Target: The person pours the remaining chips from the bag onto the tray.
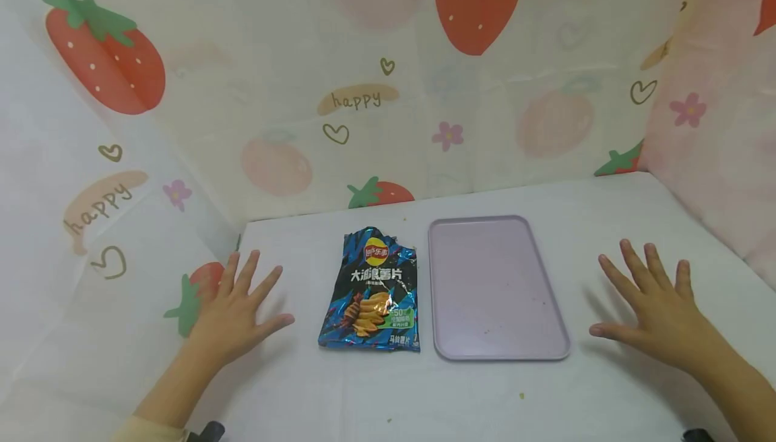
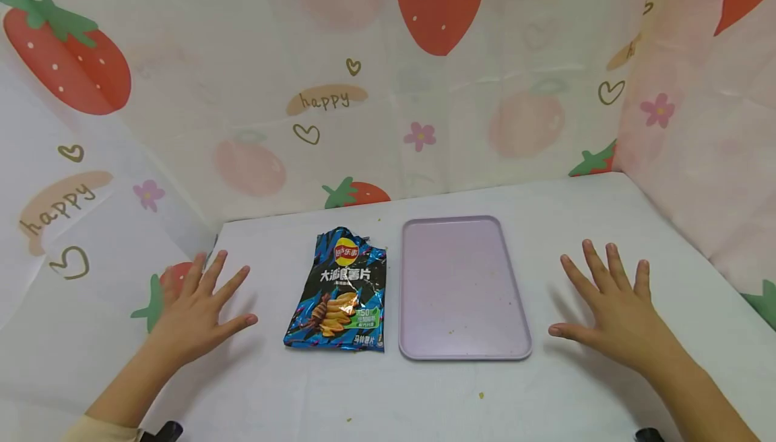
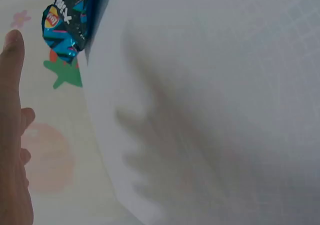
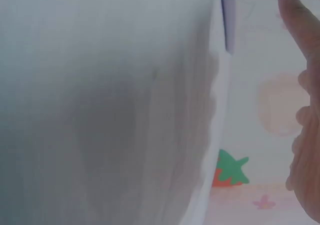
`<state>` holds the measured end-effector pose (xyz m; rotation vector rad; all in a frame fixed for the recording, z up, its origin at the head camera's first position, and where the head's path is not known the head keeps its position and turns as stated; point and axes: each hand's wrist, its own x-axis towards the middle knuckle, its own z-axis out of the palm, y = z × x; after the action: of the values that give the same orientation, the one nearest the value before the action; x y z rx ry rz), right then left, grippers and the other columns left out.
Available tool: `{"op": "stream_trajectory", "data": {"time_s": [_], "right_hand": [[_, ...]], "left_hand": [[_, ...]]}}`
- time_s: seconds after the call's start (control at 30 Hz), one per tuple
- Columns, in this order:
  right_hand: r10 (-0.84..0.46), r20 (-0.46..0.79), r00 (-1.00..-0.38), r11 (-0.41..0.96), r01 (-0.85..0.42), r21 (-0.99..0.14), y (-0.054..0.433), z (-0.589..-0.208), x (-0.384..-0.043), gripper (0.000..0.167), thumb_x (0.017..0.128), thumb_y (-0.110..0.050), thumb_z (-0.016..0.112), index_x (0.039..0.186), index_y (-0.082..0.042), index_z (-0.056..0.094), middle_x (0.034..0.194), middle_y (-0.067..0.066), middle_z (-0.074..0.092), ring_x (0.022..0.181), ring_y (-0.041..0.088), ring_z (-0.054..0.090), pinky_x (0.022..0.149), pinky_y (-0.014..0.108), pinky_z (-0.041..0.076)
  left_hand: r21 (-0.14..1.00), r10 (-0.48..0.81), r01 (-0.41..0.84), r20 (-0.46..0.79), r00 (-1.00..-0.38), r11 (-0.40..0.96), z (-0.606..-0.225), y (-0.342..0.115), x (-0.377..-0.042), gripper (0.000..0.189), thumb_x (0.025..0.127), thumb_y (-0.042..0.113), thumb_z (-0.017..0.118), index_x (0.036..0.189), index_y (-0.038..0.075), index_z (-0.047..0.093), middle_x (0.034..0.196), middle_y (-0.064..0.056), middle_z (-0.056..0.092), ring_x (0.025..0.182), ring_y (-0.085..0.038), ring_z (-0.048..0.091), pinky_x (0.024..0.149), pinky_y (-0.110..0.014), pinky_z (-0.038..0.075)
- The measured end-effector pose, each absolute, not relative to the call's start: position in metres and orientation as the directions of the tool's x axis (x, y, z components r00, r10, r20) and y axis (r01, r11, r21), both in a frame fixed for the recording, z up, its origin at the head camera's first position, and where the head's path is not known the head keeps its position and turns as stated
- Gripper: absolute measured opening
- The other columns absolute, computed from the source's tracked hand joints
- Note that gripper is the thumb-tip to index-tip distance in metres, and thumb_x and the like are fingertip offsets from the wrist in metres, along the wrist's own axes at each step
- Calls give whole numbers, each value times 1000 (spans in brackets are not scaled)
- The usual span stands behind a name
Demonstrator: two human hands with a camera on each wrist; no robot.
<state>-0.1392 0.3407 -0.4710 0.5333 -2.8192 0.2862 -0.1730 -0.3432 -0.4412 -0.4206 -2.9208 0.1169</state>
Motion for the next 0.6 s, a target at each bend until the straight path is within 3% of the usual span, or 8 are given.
{"op": "stream_trajectory", "data": {"time_s": [0.23,0.4,0.6], "right_hand": [[-339,287,-896,887,-406,-221,331,-473,-144,117,80,-56,81,166,-19,12,172,10,-8,156,32,-20,114,68,-22],[-343,278,-897,871,-415,-264,328,-475,-145,115,81,-54,82,166,-17,14,172,13,-2,157,32,-17,116,64,-22],[-349,286,-892,847,-431,-310,325,-478,-148,113,82,-51,82,165,-14,14,172,14,0,158,33,-13,117,63,-21]], "left_hand": [[-76,289,280,151,-945,957,-437,-329,-179,91,88,83,49,160,29,35,171,-16,12,157,-37,-14,113,-78,-11],[-55,286,281,135,-949,958,-438,-320,-186,92,87,84,48,159,28,38,170,-17,16,157,-42,-5,114,-69,-21],[-34,278,276,129,-952,961,-438,-312,-191,91,88,82,49,159,26,39,169,-18,20,157,-44,3,115,-70,-20]]}}
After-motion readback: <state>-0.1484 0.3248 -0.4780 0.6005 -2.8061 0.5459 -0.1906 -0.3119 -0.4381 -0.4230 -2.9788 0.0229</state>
